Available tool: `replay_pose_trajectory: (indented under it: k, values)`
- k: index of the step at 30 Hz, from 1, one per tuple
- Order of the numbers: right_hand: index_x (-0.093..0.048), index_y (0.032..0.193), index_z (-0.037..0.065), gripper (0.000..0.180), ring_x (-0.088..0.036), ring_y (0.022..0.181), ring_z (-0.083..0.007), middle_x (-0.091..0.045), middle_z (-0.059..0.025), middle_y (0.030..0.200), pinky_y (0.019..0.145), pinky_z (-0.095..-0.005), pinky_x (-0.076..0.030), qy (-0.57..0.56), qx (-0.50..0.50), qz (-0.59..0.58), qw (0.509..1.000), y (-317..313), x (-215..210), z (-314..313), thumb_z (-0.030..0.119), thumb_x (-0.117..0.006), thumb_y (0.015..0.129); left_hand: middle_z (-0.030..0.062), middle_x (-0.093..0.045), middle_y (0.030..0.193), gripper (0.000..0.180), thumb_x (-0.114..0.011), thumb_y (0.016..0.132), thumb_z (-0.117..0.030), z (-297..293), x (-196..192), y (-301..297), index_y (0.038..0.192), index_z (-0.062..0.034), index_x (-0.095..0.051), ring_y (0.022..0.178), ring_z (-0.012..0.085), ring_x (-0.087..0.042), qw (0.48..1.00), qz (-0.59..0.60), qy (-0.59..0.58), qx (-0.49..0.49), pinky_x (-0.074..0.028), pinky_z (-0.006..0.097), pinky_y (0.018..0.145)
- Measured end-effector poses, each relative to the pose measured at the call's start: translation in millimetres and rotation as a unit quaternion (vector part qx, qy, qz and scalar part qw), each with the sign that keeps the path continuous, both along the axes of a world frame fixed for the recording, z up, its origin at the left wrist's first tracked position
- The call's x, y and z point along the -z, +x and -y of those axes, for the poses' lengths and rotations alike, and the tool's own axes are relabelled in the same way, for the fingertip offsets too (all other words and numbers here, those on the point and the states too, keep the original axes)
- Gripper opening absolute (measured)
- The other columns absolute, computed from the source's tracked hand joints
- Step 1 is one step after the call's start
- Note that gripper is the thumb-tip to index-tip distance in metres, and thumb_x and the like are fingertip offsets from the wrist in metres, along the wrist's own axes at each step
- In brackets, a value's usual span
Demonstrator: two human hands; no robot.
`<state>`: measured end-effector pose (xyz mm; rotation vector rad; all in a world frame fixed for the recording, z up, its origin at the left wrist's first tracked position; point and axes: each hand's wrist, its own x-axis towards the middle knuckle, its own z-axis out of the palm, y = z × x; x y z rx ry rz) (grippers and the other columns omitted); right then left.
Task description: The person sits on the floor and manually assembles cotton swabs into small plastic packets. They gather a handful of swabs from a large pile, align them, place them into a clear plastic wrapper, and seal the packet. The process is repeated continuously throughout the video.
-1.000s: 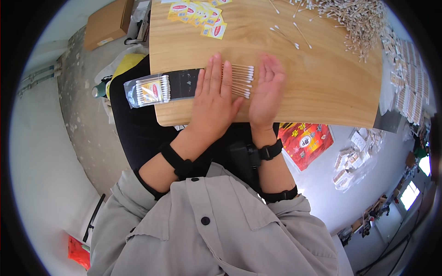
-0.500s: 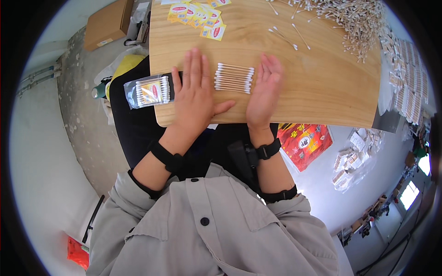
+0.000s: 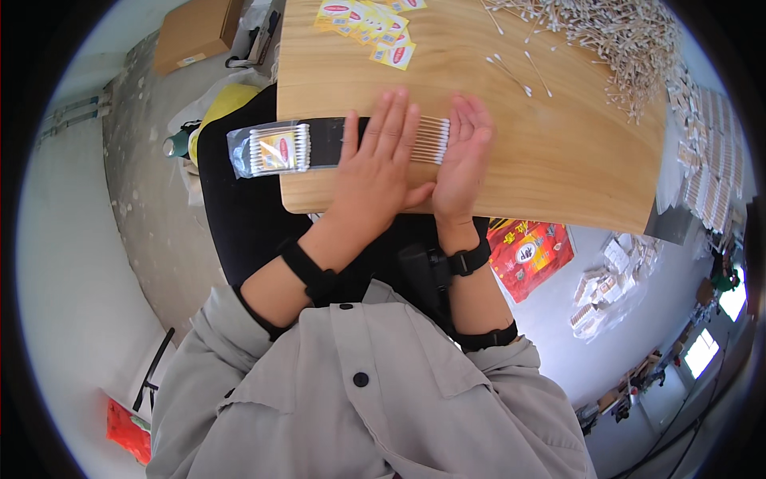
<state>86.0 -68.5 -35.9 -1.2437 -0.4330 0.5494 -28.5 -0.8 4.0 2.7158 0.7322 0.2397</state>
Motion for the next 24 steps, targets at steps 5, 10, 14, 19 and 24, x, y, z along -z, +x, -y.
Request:
replay_pose_trajectory:
  k: [5, 10, 14, 19, 24]
  values:
    - [-0.036, 0.141, -0.004, 0.052, -0.04, 0.133, -0.0284, -0.042, -0.0174, 0.141, 0.116, -0.04, -0.027, -0.062, -0.017, 0.083, 0.994, -13, -10, -7, 0.034, -0.031, 0.106, 0.0155, -0.026, 0.159, 0.105, -0.071, 0.07, -0.057, 2, 7, -11, 0.149, 0.0011, -0.032, 0.149, 0.0267, -0.022, 1.0, -0.021, -0.001, 0.0, -0.014, 0.052, 0.119]
    - [-0.042, 0.137, -0.004, 0.046, -0.045, 0.125, -0.0282, -0.047, -0.0175, 0.133, 0.108, -0.038, -0.033, -0.083, -0.015, 0.174, 0.981, -43, -9, -26, 0.027, -0.037, 0.104, 0.0161, -0.027, 0.159, 0.091, -0.065, 0.079, -0.044, -5, 4, -29, 0.15, 0.0016, -0.03, 0.148, 0.0274, -0.025, 0.999, -0.04, 0.02, -0.023, -0.015, 0.052, 0.118]
    - [-0.045, 0.135, -0.004, 0.044, -0.045, 0.125, -0.0292, -0.049, -0.0178, 0.131, 0.108, -0.0386, -0.033, -0.086, -0.034, 0.183, 0.979, -53, -15, -37, 0.026, -0.038, 0.103, 0.0151, -0.026, 0.16, 0.095, -0.065, 0.077, -0.05, -12, 2, -44, 0.15, 0.0008, -0.031, 0.149, 0.0262, -0.024, 0.994, -0.083, 0.057, -0.043, -0.015, 0.052, 0.118]
    - [-0.047, 0.133, -0.003, 0.039, -0.044, 0.125, -0.0318, -0.049, -0.0208, 0.129, 0.107, -0.0406, -0.034, -0.044, 0.012, -0.013, 0.999, -43, -23, -36, 0.02, -0.041, 0.102, 0.0156, -0.02, 0.161, 0.109, -0.064, 0.073, -0.067, -17, -4, -52, 0.151, 0.001, -0.029, 0.151, 0.0268, -0.016, 0.995, -0.094, 0.018, -0.041, -0.009, 0.051, 0.12]
    - [-0.047, 0.131, -0.004, 0.043, -0.041, 0.128, -0.0388, -0.048, -0.0211, 0.123, 0.109, -0.0462, -0.033, -0.285, 0.02, 0.44, 0.851, -23, -26, -36, 0.004, -0.053, 0.09, 0.0155, -0.021, 0.161, 0.113, -0.066, 0.07, -0.066, -16, -1, -55, 0.151, 0.0022, -0.027, 0.15, 0.0264, -0.019, 0.997, -0.059, 0.0, -0.049, -0.014, 0.05, 0.119]
